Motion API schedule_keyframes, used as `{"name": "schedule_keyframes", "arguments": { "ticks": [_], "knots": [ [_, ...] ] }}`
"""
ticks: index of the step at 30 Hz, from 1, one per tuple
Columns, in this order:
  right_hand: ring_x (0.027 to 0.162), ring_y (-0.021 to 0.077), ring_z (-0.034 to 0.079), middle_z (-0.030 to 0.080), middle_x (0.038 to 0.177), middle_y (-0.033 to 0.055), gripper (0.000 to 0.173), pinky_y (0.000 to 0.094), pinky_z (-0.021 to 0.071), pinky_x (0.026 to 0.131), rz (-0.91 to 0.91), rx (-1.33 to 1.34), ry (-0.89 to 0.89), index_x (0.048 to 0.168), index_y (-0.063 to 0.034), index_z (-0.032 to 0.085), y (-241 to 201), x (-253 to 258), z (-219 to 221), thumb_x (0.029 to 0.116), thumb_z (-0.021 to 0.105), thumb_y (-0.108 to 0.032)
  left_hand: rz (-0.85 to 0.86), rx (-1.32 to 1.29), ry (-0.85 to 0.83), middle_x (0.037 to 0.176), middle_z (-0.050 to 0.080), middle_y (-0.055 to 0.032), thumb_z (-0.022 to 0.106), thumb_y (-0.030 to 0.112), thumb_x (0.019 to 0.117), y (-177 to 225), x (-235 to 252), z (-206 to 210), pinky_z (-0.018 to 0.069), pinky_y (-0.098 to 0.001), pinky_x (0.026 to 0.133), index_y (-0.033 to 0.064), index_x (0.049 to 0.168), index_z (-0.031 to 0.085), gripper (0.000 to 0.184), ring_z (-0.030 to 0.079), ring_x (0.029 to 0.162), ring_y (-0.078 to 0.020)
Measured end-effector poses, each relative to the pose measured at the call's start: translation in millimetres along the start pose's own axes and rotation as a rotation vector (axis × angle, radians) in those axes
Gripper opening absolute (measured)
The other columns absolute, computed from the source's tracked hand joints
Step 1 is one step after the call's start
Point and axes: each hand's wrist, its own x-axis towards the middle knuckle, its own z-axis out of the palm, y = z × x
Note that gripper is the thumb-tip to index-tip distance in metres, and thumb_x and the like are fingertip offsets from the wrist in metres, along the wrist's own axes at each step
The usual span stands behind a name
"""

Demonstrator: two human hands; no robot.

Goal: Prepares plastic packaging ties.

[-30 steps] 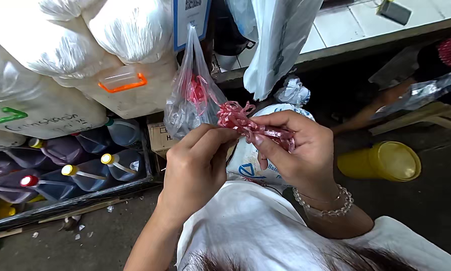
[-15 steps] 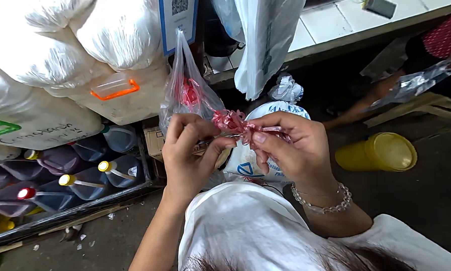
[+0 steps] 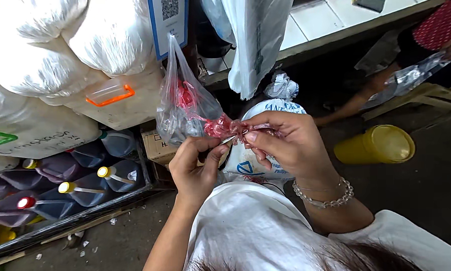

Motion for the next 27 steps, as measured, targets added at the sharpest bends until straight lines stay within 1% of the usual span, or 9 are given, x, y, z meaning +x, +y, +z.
{"name": "schedule_keyframes", "arguments": {
  "ticks": [5, 8, 12, 16, 18, 19, 21, 24, 27],
  "knots": [
    [0.054, -0.0126, 0.049, 0.063, 0.074, -0.0093, 0.011, 0.0043, 0.0437, 0.049, -0.06, -0.195, 0.014, 0.098, 0.0002, 0.07, 0.8, -0.3, -2.1, 0.0902, 0.062, 0.0, -0.03, 0.07, -0.083, 0.084, 0.068, -0.0023, 0.072, 0.004, 0.0902, 10.1, 2.0, -4.5, 0.051, -0.0079, 0.07, -0.0069, 0.09, 0.071, 0.011, 0.061, 0.075, 0.0068],
    [0.068, -0.0131, 0.054, 0.067, 0.083, -0.0044, 0.012, 0.0031, 0.0465, 0.062, -0.147, -0.282, 0.014, 0.096, 0.0027, 0.071, 8.1, -0.1, -2.9, 0.0883, 0.063, -0.002, -0.114, 0.086, -0.154, 0.077, 0.067, -0.0021, 0.068, 0.004, 0.0923, 18.7, 2.6, -5.3, 0.0485, -0.0069, 0.062, -0.0094, 0.092, 0.071, 0.014, 0.056, 0.064, 0.0087],
    [0.074, -0.0121, 0.058, 0.068, 0.085, -0.0051, 0.01, 0.0045, 0.0497, 0.068, -0.159, -0.258, -0.013, 0.094, 0.0012, 0.071, 10.3, 0.2, -4.8, 0.087, 0.065, -0.002, -0.413, -0.16, -0.255, 0.071, 0.066, 0.0102, 0.061, -0.003, 0.0942, 27.6, 8.4, -9.7, 0.0467, -0.0073, 0.054, -0.0003, 0.091, 0.068, 0.008, 0.054, 0.057, 0.0107],
    [0.073, -0.0121, 0.058, 0.068, 0.084, -0.0069, 0.01, 0.0049, 0.0499, 0.067, -0.174, -0.206, -0.027, 0.093, 0.0009, 0.072, 13.2, 2.2, -4.2, 0.0852, 0.066, 0.0, -0.658, -0.412, -0.26, 0.068, 0.069, 0.01, 0.057, -0.006, 0.0958, 24.1, 10.5, -8.7, 0.0471, -0.0098, 0.049, 0.0091, 0.087, 0.069, 0.021, 0.056, 0.052, 0.0071],
    [0.062, -0.0113, 0.053, 0.067, 0.081, -0.0081, 0.01, 0.0061, 0.0467, 0.056, -0.166, -0.127, 0.041, 0.095, 0.0013, 0.071, 14.7, 1.2, -0.1, 0.0856, 0.067, 0.002, -0.598, -0.364, -0.254, 0.077, 0.071, 0.0099, 0.061, -0.003, 0.095, 22.3, 7.5, -7.6, 0.0517, -0.0115, 0.056, 0.0075, 0.096, 0.071, 0.014, 0.06, 0.06, 0.0064],
    [0.059, -0.0112, 0.051, 0.067, 0.082, -0.009, 0.011, 0.0064, 0.0453, 0.052, -0.172, -0.105, 0.092, 0.098, 0.001, 0.07, 15.0, 1.0, 1.4, 0.0867, 0.067, 0.003, -0.521, -0.289, -0.279, 0.086, 0.071, 0.0092, 0.063, 0.001, 0.0956, 21.4, 5.5, -9.0, 0.0539, -0.0123, 0.063, 0.004, 0.107, 0.07, 0.014, 0.062, 0.068, 0.0064],
    [0.059, -0.0109, 0.052, 0.067, 0.086, -0.0096, 0.014, 0.0065, 0.0461, 0.052, -0.201, -0.13, 0.166, 0.104, 0.0005, 0.068, 14.5, 2.1, -0.6, 0.0898, 0.065, 0.001, -0.388, -0.123, -0.321, 0.099, 0.067, 0.0027, 0.058, 0.003, 0.0983, 18.7, 0.1, -12.7, 0.0531, -0.0117, 0.072, -0.0032, 0.125, 0.067, 0.029, 0.061, 0.079, 0.0056],
    [0.059, -0.0107, 0.053, 0.067, 0.085, -0.0092, 0.015, 0.0066, 0.0466, 0.051, -0.195, -0.12, 0.141, 0.104, 0.0021, 0.068, 13.1, 3.8, -2.8, 0.0892, 0.065, 0.002, -0.198, 0.103, -0.219, 0.087, 0.064, -0.0037, 0.057, 0.001, 0.0973, 14.7, -11.0, -11.8, 0.0484, -0.0085, 0.072, -0.0086, 0.111, 0.07, 0.022, 0.058, 0.076, 0.0055],
    [0.056, -0.0093, 0.052, 0.067, 0.081, -0.0122, 0.013, 0.0082, 0.0461, 0.048, -0.155, 0.026, 0.056, 0.099, -0.0055, 0.07, 13.4, 3.4, -4.7, 0.0891, 0.065, 0.001, -0.172, 0.061, -0.18, 0.081, 0.064, 0.0004, 0.056, 0.001, 0.0972, 19.0, -14.3, -10.3, 0.0469, -0.0072, 0.07, -0.0081, 0.102, 0.07, 0.017, 0.055, 0.074, 0.0089]
  ]
}}
